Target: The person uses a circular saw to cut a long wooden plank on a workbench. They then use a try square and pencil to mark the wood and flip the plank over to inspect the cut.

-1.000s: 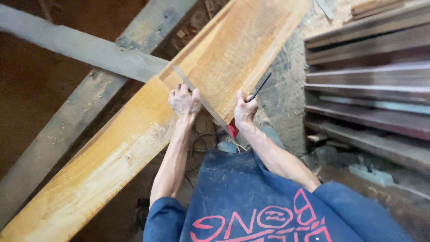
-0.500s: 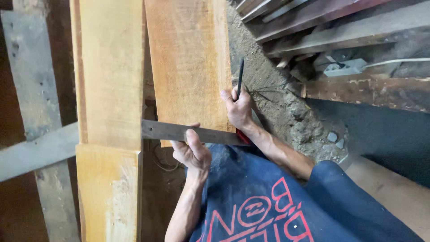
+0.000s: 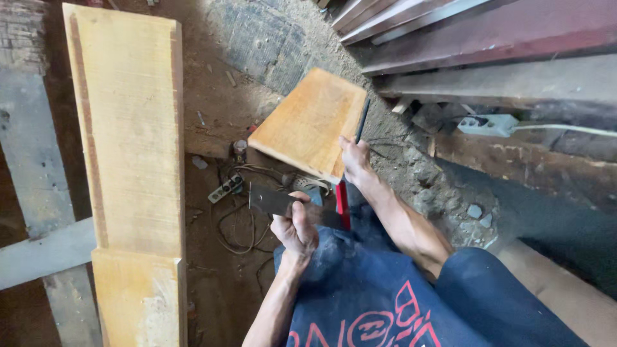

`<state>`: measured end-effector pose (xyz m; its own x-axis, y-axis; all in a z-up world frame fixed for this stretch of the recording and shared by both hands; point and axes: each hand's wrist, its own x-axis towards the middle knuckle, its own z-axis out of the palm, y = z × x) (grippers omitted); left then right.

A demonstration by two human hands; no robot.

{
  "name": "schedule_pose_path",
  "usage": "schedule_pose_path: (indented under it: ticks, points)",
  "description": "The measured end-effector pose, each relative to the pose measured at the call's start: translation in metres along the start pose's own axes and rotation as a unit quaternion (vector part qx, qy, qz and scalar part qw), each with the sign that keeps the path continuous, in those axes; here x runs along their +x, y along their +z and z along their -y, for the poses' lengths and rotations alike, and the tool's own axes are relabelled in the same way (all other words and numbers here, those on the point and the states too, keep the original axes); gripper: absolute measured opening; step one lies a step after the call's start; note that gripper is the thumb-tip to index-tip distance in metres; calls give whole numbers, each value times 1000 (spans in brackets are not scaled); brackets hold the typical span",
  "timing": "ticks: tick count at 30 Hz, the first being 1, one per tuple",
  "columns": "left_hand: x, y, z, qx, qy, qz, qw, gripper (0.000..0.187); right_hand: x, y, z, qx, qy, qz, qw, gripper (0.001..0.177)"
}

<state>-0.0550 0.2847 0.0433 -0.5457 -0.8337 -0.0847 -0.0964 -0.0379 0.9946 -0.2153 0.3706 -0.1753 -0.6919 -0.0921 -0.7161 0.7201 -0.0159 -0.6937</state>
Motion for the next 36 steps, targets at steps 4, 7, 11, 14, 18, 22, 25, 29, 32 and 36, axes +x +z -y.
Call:
schedule_pose_path:
  ticks: [4, 7, 11, 14, 18, 22, 25, 29, 32, 36]
  points:
    - [18, 22, 38, -24, -7, -10, 1000, 20, 97, -8, -10, 91, 166, -7, 982, 28]
    - [34, 32, 71, 38, -22, -39, 998, 22, 153, -13, -14, 111, 224, -29, 968, 34]
    - [47, 51, 115, 113, -71, -80, 988, 26, 224, -23, -10, 52, 280, -96, 954, 33]
    - [56, 71, 143, 152, -110, -95, 978, 28, 275, -36, 1, 83, 279, 62, 955, 25]
    - [75, 103, 177, 126, -76, -85, 985, 29, 334, -58, 14, 244, 375, 87, 890, 22]
    - [92, 131, 208, 155, -113, -98, 977, 26, 382, -68, 12, 397, 297, -57, 866, 29]
    - [104, 144, 229, 168, -112, -101, 974, 24, 402, -77, 10, 399, 217, -173, 874, 35]
    - [113, 158, 247, 176, -132, -110, 969, 23, 395, -85, 14, 358, 204, -196, 890, 47]
    - [120, 158, 255, 185, -145, -125, 964, 21, 345, -71, 5, 220, 222, -176, 933, 51]
    - [125, 149, 257, 173, -132, -147, 965, 19, 225, -36, -5, -158, 64, 48, 984, 60]
